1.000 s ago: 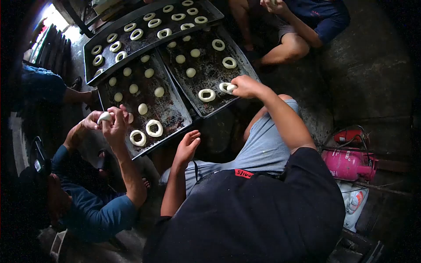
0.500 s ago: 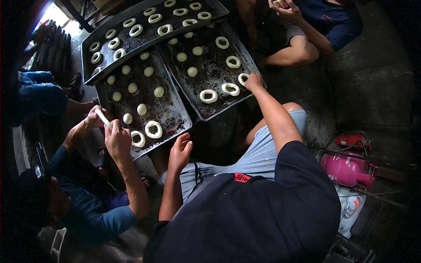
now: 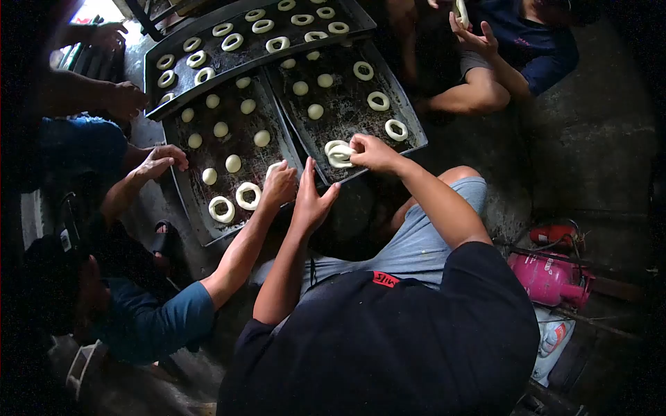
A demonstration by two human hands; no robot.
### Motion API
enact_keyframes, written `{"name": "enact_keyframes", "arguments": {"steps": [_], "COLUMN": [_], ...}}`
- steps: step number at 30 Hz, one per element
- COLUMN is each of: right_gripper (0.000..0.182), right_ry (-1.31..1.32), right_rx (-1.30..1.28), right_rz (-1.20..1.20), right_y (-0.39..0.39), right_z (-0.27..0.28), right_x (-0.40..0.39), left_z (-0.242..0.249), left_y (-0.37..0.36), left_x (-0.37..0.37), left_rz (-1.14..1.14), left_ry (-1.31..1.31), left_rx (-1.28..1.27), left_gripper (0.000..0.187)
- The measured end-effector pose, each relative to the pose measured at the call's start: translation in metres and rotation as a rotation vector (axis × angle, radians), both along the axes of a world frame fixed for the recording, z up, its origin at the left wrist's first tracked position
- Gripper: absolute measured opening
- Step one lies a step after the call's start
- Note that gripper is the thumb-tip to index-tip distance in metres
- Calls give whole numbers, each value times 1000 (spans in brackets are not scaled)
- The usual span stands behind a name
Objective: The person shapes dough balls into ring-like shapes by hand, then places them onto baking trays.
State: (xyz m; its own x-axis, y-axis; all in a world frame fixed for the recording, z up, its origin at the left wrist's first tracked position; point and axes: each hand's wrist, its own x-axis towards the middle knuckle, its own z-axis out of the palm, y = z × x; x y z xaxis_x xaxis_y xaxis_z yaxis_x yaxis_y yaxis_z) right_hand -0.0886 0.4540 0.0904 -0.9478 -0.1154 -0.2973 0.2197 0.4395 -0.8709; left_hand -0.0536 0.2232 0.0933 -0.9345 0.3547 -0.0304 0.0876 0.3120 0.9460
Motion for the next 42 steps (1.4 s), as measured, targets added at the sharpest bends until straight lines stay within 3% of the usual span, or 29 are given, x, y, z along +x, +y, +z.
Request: {"name": "enact_keyframes", "arguments": {"steps": [1,2,3,6,7,9,10,11,13,15,18,19,21,23,26,28,29,31,32,35,36,40,42], "right_gripper": [17,15,14,12,12,13,12,13,15,23,30,23,17,11,9,13,13,23,30,22,28,14,13], "right_ry": [-59,-32,-5,-84,-82,-251,-199,-51,-62,-239,-431,-391,-225,-83,-118,-191,-194,-90,-50,-14,-37,-316,-400], "right_rx": [-235,-397,-559,-602,-603,-558,-579,-874,-1182,-1310,-916,-794,-844,-1045,-835,-468,-465,35,161,457,414,0,-106], "right_rz": [-16,-46,-79,-206,-205,102,39,-123,-330,-155,73,127,2,-304,-274,-163,-165,-49,-18,6,3,-227,-291], "right_y": [-11,-24,-35,-45,-39,-32,-31,-41,-49,-39,-31,-29,-27,-27,-4,5,11,21,22,33,42,64,86], "right_z": [11,30,51,83,80,77,75,78,100,86,72,71,78,91,64,54,45,28,32,21,12,-33,-85], "right_x": [12,24,35,54,56,58,62,64,65,68,71,72,67,55,42,36,29,17,11,-13,-22,-47,-48], "left_z": [1,2,38,50,55,62,59,54,45,50,74,82,59,43,25,-1,-7,-21,-20,-17,-17,-20,-18], "left_y": [5,8,7,3,-1,0,-1,-2,1,0,-4,-3,-6,1,21,31,34,32,30,21,18,4,-2], "left_x": [-5,-10,-12,-19,-18,-15,-13,-12,-7,-3,-9,-12,-20,-19,-13,-13,-13,-20,-21,-19,-17,-8,0], "left_rz": [-11,-57,-134,-177,-173,-120,-118,-157,-202,-196,-37,48,-102,-264,-297,-216,-143,-48,-25,20,41,53,60], "left_ry": [-2,-93,-248,-400,-472,-630,-633,-706,-754,-732,-697,-735,-746,-712,-632,-570,-526,-426,-431,-384,-335,-349,-372], "left_rx": [34,146,114,456,607,803,799,865,860,854,947,917,883,718,560,546,540,223,235,210,176,196,239], "left_gripper": [83,78,56,28,27,30,30,31,33,36,44,46,48,48,48,52,54,59,59,57,56,55,55]}}
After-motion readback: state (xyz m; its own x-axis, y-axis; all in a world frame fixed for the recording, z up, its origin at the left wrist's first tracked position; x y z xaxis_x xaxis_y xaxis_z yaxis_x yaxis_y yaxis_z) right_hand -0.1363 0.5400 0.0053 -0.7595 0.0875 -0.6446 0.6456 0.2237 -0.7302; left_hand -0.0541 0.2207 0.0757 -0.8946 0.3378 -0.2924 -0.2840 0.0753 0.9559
